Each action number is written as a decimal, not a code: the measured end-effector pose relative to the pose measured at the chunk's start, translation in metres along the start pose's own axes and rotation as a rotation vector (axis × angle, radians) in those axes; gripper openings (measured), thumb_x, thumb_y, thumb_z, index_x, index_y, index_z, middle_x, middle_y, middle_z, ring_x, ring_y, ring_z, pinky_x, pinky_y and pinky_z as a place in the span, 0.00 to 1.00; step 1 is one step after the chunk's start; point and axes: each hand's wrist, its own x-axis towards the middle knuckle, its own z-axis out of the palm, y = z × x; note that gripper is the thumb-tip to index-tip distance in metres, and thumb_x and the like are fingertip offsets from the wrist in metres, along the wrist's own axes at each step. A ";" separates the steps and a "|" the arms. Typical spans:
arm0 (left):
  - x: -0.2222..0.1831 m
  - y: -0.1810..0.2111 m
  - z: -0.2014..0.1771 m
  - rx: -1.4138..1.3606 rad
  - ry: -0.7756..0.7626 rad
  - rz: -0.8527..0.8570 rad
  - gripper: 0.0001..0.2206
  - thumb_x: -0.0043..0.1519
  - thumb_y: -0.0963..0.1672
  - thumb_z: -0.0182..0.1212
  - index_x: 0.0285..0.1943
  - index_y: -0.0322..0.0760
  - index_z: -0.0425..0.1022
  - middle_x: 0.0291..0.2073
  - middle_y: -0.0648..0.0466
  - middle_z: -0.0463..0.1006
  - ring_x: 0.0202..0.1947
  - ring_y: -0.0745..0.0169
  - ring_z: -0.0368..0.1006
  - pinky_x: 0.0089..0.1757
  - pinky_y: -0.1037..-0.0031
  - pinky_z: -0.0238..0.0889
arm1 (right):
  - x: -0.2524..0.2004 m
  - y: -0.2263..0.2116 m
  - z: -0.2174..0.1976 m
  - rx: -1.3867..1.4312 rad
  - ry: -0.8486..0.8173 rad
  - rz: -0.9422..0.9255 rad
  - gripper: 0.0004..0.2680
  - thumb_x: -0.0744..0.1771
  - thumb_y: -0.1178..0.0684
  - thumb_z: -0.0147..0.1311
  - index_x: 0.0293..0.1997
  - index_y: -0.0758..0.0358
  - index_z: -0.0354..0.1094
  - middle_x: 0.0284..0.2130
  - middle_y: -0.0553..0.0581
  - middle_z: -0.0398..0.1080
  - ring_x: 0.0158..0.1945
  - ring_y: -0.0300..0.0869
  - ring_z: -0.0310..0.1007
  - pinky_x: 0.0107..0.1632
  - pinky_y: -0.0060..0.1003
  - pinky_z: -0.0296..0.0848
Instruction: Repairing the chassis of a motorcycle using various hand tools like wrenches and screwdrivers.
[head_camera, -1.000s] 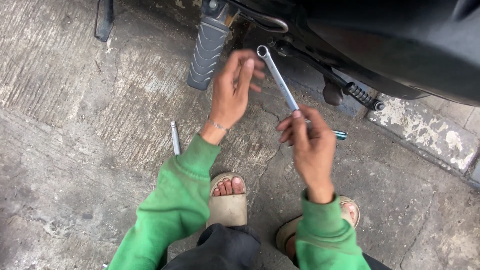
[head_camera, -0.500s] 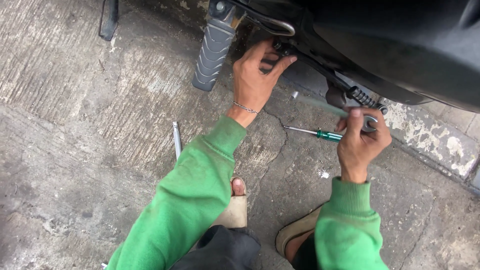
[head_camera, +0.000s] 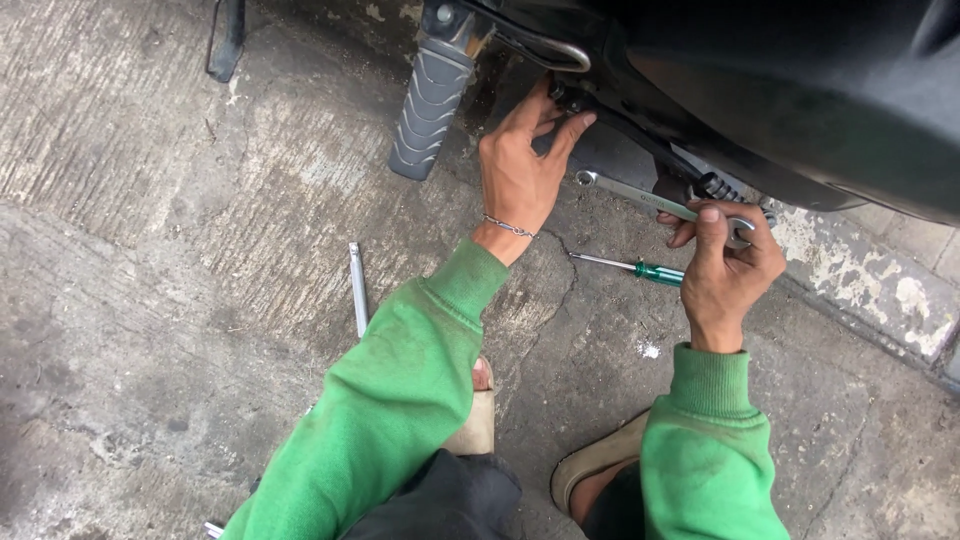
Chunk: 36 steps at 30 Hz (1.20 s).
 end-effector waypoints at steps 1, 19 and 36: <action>-0.001 0.004 -0.004 0.001 0.005 0.002 0.23 0.55 0.44 0.74 0.59 0.35 0.74 0.43 0.46 0.86 0.42 0.57 0.86 0.45 0.73 0.84 | -0.003 -0.012 0.001 0.002 -0.003 -0.003 0.03 0.74 0.63 0.50 0.45 0.74 0.64 0.34 0.64 0.69 0.33 0.46 0.73 0.47 0.44 0.86; 0.010 -0.023 -0.022 -0.624 -0.205 -0.165 0.10 0.70 0.44 0.53 0.57 0.36 0.71 0.44 0.46 0.84 0.47 0.56 0.84 0.49 0.71 0.81 | 0.041 -0.101 0.074 0.020 -0.120 0.059 0.05 0.75 0.61 0.47 0.54 0.73 0.59 0.32 0.62 0.70 0.41 0.49 0.80 0.43 0.34 0.83; 0.033 -0.029 -0.034 -0.971 -0.321 -0.688 0.15 0.58 0.47 0.68 0.49 0.33 0.79 0.44 0.42 0.84 0.48 0.36 0.83 0.50 0.54 0.80 | 0.041 -0.100 0.081 0.023 -0.166 -0.034 0.09 0.74 0.64 0.48 0.62 0.69 0.56 0.39 0.64 0.72 0.47 0.51 0.81 0.48 0.36 0.85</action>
